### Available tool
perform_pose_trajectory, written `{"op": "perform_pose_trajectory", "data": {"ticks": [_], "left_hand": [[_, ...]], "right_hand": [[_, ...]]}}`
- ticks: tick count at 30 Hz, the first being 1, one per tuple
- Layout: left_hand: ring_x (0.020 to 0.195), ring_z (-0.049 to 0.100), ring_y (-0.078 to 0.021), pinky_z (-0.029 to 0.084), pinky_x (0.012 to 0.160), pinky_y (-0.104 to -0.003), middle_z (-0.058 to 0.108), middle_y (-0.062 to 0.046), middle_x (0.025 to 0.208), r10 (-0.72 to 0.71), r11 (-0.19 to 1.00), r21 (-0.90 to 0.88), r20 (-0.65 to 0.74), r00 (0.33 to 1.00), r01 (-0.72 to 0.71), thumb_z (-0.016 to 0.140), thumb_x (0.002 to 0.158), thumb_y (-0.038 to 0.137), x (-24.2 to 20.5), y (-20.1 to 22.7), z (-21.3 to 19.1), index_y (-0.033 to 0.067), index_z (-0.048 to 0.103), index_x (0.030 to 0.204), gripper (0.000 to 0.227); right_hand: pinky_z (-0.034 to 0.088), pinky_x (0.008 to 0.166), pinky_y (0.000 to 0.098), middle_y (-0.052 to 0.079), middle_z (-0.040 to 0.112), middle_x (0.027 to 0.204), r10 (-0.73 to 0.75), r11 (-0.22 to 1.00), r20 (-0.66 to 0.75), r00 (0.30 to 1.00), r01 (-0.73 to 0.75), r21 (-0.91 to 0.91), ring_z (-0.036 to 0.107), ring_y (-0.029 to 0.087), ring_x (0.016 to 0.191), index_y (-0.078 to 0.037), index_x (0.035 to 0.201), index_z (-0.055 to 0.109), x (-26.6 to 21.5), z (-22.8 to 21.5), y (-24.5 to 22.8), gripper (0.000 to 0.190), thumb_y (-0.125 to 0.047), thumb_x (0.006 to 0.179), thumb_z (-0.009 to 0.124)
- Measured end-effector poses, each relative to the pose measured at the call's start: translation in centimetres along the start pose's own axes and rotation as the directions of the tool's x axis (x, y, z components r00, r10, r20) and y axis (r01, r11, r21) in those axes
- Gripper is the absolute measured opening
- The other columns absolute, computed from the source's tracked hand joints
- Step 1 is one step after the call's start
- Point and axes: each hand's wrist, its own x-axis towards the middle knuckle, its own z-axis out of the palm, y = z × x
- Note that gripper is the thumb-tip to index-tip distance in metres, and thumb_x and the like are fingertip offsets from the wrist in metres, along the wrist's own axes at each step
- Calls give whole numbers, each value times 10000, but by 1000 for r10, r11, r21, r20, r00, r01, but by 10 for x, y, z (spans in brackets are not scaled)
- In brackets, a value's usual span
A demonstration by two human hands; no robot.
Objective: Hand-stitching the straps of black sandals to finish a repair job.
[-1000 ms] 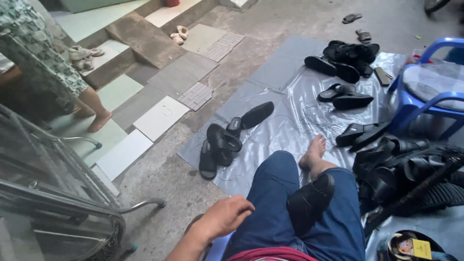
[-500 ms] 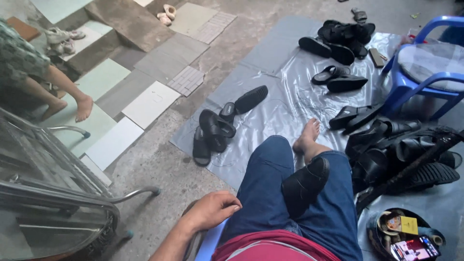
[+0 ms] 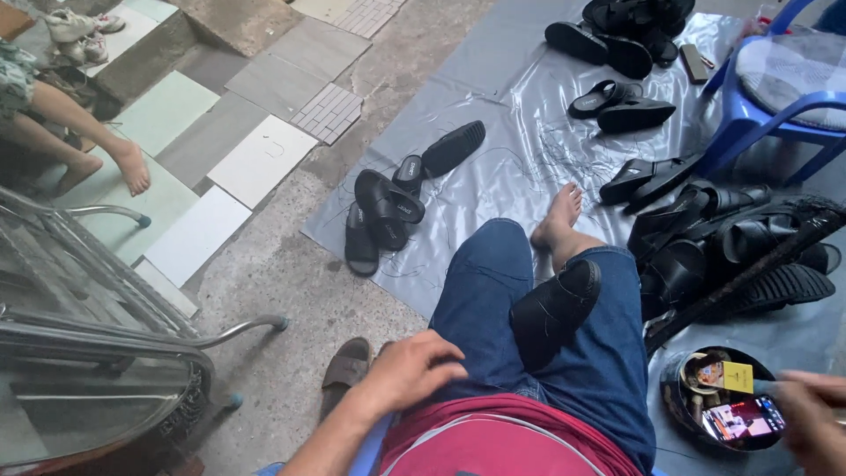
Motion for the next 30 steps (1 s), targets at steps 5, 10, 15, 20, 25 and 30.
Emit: {"op": "perform_pose_trajectory", "data": {"ticks": [5,10,15,20,25,30], "left_hand": [[912,557,-236,450,749,-401,571,3,970,105,992,66,22,994,-106,657,767,384,6,-9,28,230,673,1007,286],[853,618,-174,461,746,-300,645,41,903,110,992,-50,-56,992,-112,570,833,316,1,-15,25,234,682,916,162],[744,586,-73,434,687,-226,663,74,801,-102,961,-256,23,995,105,602,800,294,-11,1,-7,200,691,866,146],[641,516,3,404,627,-159,625,93,690,-203,836,-502,92,975,221,670,782,239,-20,7,-12,160,700,824,95],[559,579,-115,419,511,-187,691,-96,774,-314,414,-858,179,932,304,630,832,104,-26,24,-16,24,668,866,94],[575,581,-125,451,520,-183,688,-122,784,-301,364,-876,212,930,318,654,803,110,-29,37,-20,-1,666,866,128]], "right_hand": [[474,856,226,2,778,947,123,976,345,930,-49,-214,691,108,879,-190,904,831,-33,47,-57,241,-166,674,763],[522,731,168,-76,764,805,229,923,633,740,42,-382,722,32,755,-309,980,806,-39,66,-66,279,-327,712,732],[530,674,154,-103,767,799,155,936,603,782,79,-344,714,10,720,-298,899,824,-42,65,-74,220,-326,708,718],[529,643,184,-95,737,772,4,953,645,764,192,-233,702,27,678,-310,862,810,-50,73,-91,192,-339,715,689],[549,618,196,-63,714,749,-509,856,569,646,451,254,699,44,695,-194,794,752,-68,92,-117,120,-238,750,650],[511,642,209,-17,649,908,-643,766,520,563,461,448,659,72,749,-170,798,724,-82,103,-150,104,-225,778,638]]}}
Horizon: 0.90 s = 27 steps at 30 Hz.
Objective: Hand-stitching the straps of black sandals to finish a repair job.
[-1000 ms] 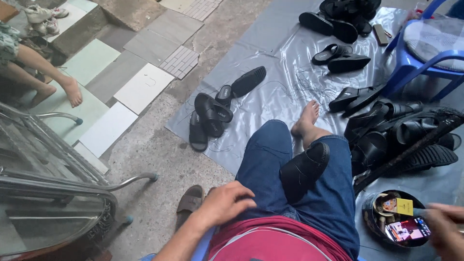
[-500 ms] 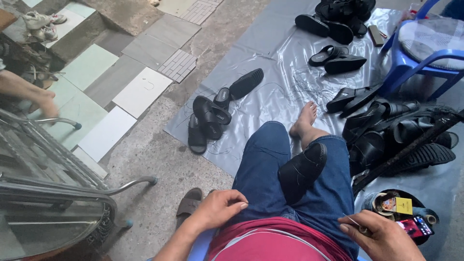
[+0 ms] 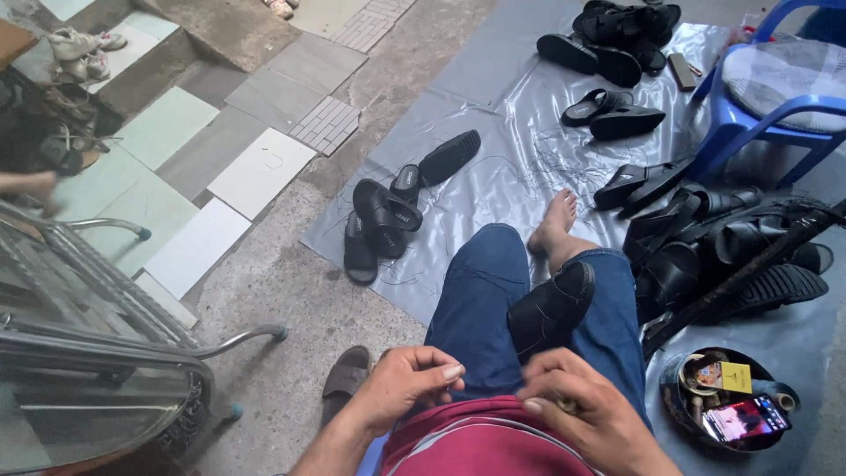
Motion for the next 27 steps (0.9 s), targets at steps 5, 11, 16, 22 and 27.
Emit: {"op": "perform_pose_trajectory", "data": {"ticks": [5,11,16,22,27], "left_hand": [[626,584,-112,493,634,-200,691,-101,768,32,995,97,53,998,-37,671,794,127,-11,10,6,12,683,847,128],[614,585,-78,475,604,-174,683,-67,726,54,995,80,114,992,-64,684,784,105,-13,9,4,33,695,831,86],[523,506,-39,397,489,-151,665,-32,690,35,946,321,58,998,-52,640,826,207,-14,17,-3,92,716,897,155],[1221,461,-154,367,983,-382,475,53,1341,303,603,766,40,952,-224,471,836,304,-3,16,-10,209,575,1206,397],[1095,590,-121,413,952,-273,656,-20,1153,488,721,484,152,859,-495,494,837,313,-9,34,16,155,672,1055,323]], "right_hand": [[508,698,272,30,607,1214,111,990,-2,994,-110,93,666,109,926,-153,758,758,17,4,-6,169,-277,749,644],[528,766,258,56,726,945,-46,982,84,995,29,189,699,143,890,-112,787,701,25,18,3,126,-216,793,630],[460,558,244,99,694,738,364,823,-159,918,-237,517,576,145,625,18,788,738,18,11,8,84,-24,747,679],[238,357,210,192,664,692,504,662,-195,841,-231,713,342,122,425,70,821,685,11,1,13,114,-28,781,643],[298,403,221,171,668,677,508,687,-168,845,-280,670,397,131,471,76,815,711,11,2,6,118,-22,768,664]]}}
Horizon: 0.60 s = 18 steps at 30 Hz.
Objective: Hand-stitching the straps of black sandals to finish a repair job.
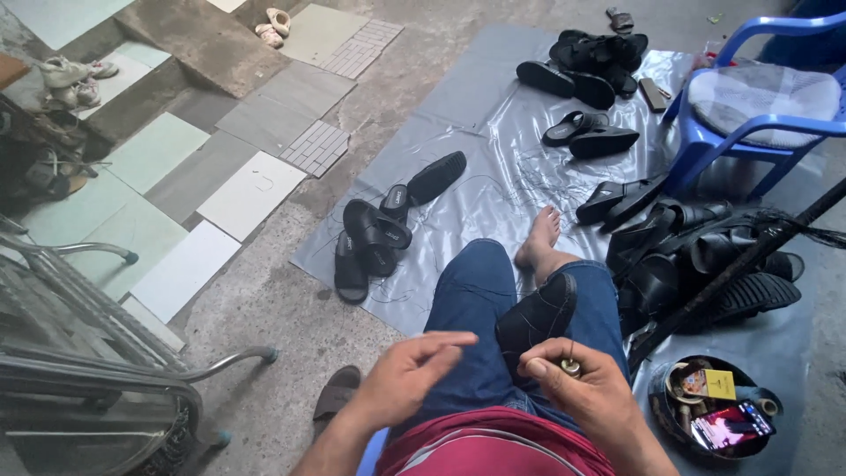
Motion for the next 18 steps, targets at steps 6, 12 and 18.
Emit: {"op": "perform_pose_trajectory", "data": {"ticks": [6,12,18], "left_hand": [[901,630,-101,478,848,-219,689,-40,970,-293,877,-290,311,904,383,568,815,329,7,32,16,72,684,962,317],[811,643,-146,509,804,-224,676,-124,878,-253,742,-459,483,838,488,560,885,172,6,20,31,-29,648,955,230],[787,628,-107,502,796,-195,668,-76,831,-270,683,-480,535,801,551,590,873,174,6,6,36,-33,648,995,247]], "right_hand": [[487,605,245,67,721,682,-85,942,162,983,132,-308,629,127,642,-11,753,757,-8,7,-26,154,-144,746,680],[473,599,224,-62,734,706,-178,717,231,956,287,-635,650,60,648,-166,750,746,-6,-2,-25,175,-305,757,639],[469,575,209,-83,736,709,-126,699,170,977,209,-684,605,54,585,-191,796,736,-5,-2,-24,164,-315,760,635]]}}
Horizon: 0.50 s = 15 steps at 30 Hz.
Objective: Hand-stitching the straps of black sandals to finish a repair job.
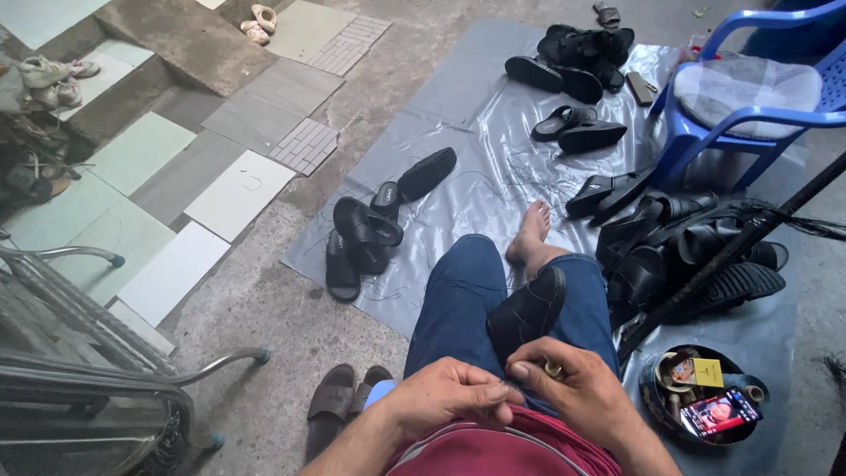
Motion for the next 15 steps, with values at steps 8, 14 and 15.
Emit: {"op": "perform_pose_trajectory", "data": {"ticks": [8,14,15], "left_hand": [[671,606,-109,509,703,-196,554,4,742,93,994,38,130,987,-99,542,916,250,14,-18,-12,9,635,1035,284],[661,602,-109,467,663,-180,529,-11,748,97,995,-7,164,982,-97,472,966,248,15,-22,-16,59,580,886,232],[664,603,-127,482,668,-202,534,-29,740,103,994,-53,155,982,-96,464,970,221,15,-22,-17,50,577,881,223]], "right_hand": [[509,562,207,-22,734,690,94,990,-50,994,-88,108,662,72,596,-154,832,710,-1,-4,4,166,-276,780,612],[538,582,240,50,679,649,82,956,-98,992,-51,288,675,128,614,-73,815,671,-1,-3,10,145,-197,805,597],[477,502,242,87,664,623,121,925,-82,989,-82,372,597,137,544,-51,819,658,-2,-3,12,138,-173,818,594]]}}
